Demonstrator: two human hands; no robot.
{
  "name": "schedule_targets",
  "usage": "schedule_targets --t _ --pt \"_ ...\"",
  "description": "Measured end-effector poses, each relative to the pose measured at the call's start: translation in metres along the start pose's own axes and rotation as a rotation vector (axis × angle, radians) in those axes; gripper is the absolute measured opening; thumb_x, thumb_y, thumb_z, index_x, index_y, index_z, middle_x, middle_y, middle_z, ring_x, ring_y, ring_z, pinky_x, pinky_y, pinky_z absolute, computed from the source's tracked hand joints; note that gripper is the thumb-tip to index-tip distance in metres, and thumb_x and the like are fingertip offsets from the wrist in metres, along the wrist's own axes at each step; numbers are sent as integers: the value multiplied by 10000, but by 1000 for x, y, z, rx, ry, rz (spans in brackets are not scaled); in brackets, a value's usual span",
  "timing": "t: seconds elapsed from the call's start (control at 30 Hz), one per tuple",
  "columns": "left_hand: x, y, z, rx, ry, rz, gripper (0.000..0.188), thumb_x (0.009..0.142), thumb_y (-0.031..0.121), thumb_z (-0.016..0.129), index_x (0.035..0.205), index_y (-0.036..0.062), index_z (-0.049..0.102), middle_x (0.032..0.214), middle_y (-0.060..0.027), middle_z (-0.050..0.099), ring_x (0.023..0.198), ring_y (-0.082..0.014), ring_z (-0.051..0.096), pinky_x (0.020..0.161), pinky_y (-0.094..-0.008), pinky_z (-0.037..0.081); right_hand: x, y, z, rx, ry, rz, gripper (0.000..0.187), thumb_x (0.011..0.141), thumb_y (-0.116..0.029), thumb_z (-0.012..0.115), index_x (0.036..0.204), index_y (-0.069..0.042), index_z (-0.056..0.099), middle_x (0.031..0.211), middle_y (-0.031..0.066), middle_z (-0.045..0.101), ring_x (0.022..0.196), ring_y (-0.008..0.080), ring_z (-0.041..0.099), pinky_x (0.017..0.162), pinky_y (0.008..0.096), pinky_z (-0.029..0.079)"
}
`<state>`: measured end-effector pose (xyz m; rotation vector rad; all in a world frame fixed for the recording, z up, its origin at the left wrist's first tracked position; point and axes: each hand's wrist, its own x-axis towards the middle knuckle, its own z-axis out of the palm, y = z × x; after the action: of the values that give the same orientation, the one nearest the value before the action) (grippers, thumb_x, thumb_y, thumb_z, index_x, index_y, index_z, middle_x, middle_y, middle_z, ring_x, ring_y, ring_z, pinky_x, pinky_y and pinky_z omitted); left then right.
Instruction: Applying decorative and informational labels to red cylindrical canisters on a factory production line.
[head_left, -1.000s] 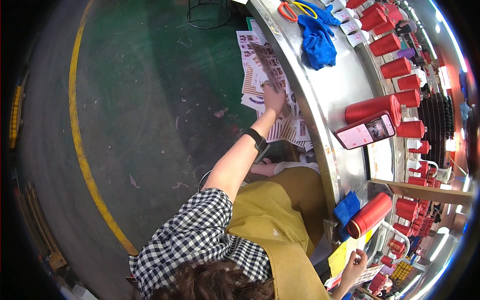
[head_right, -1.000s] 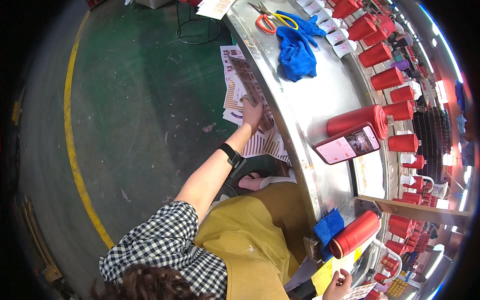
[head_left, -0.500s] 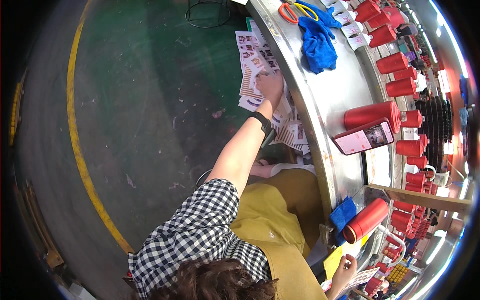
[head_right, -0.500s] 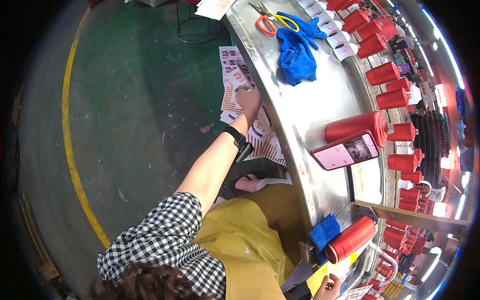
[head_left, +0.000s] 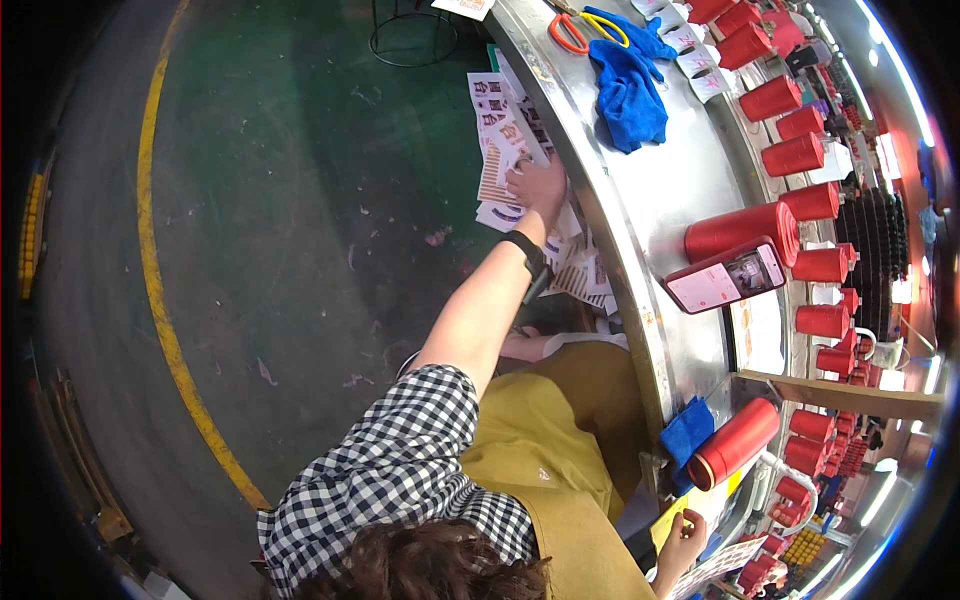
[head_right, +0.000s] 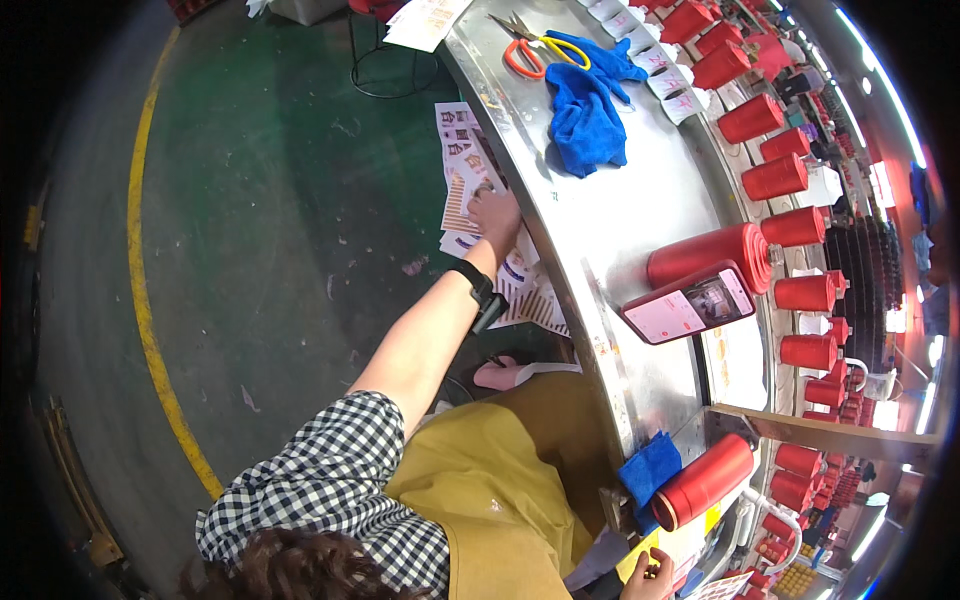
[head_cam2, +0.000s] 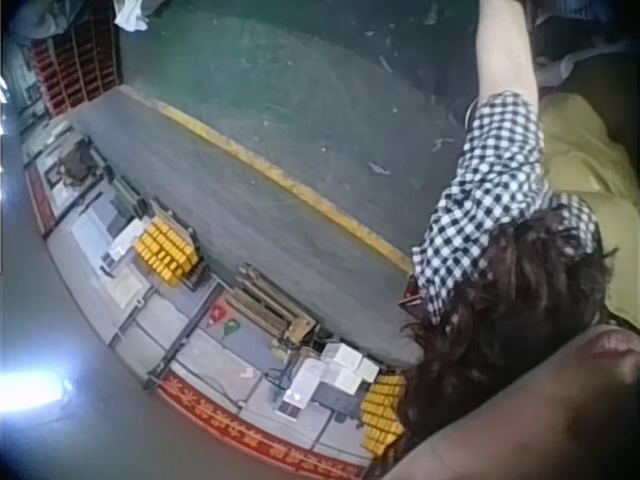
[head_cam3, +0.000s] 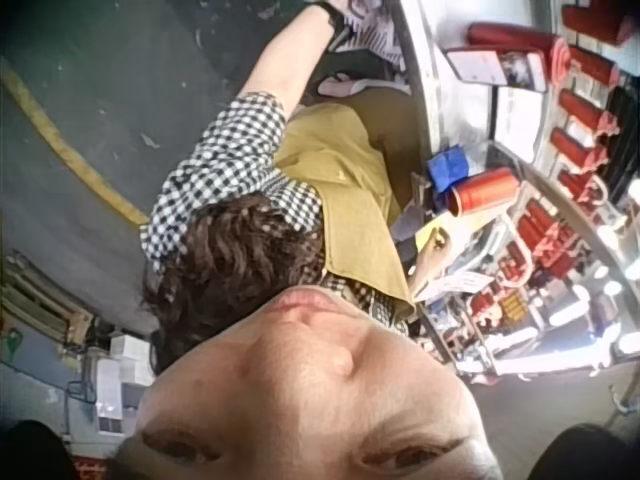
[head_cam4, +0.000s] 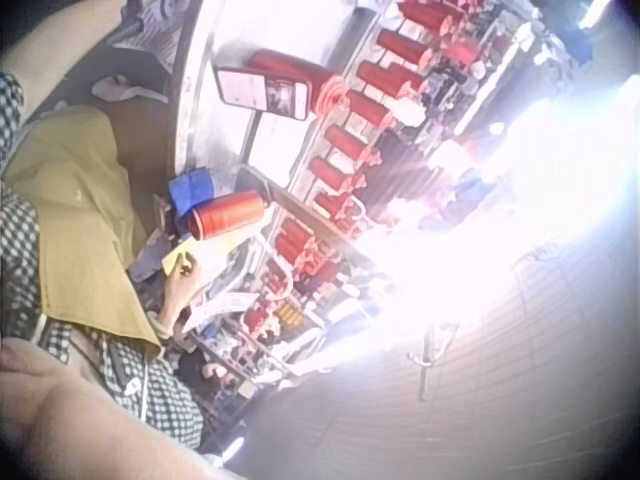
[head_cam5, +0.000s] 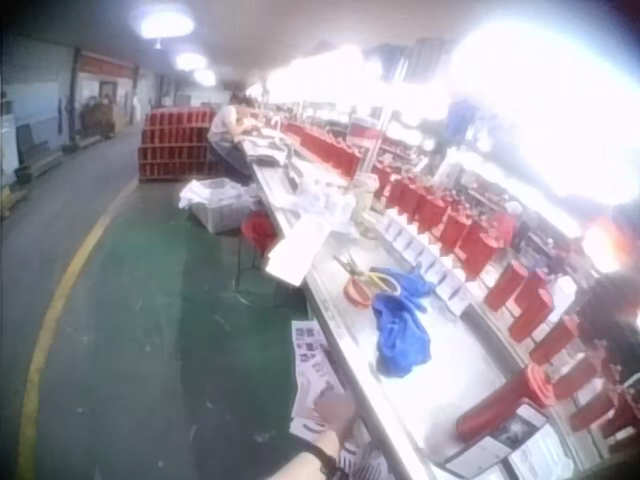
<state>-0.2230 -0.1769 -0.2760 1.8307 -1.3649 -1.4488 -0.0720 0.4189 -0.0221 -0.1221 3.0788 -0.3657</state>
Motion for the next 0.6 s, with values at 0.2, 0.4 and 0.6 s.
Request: schedule_targets --t 0.2,0.4,0.6 --pt "-32 6 17 -48 -51 -278 775 836 604 689 1385 78 537 1401 -234 380 1294 -477 431 1067 -574 400 -2 -6 0 8 -31 -6 151 934 -103 693 1032 11 683 909 82 695 654 144 538 605 306 434" --pt "-24 -3 23 -26 29 -270 725 838 597 681 1335 77 584 1361 -223 391 1243 -477 486 1034 -575 420 -6 5 2 17 -33 58 175 945 -131 689 1065 -3 681 940 72 698 684 142 552 642 307 446" --pt "0 -25 33 -216 -145 -49 792 861 590 643 1406 23 554 1426 -313 465 1252 -491 498 1050 -550 419 -5 5 3 -68 -30 -12 177 946 -136 695 1062 -3 683 936 57 697 683 134 550 642 300 445"
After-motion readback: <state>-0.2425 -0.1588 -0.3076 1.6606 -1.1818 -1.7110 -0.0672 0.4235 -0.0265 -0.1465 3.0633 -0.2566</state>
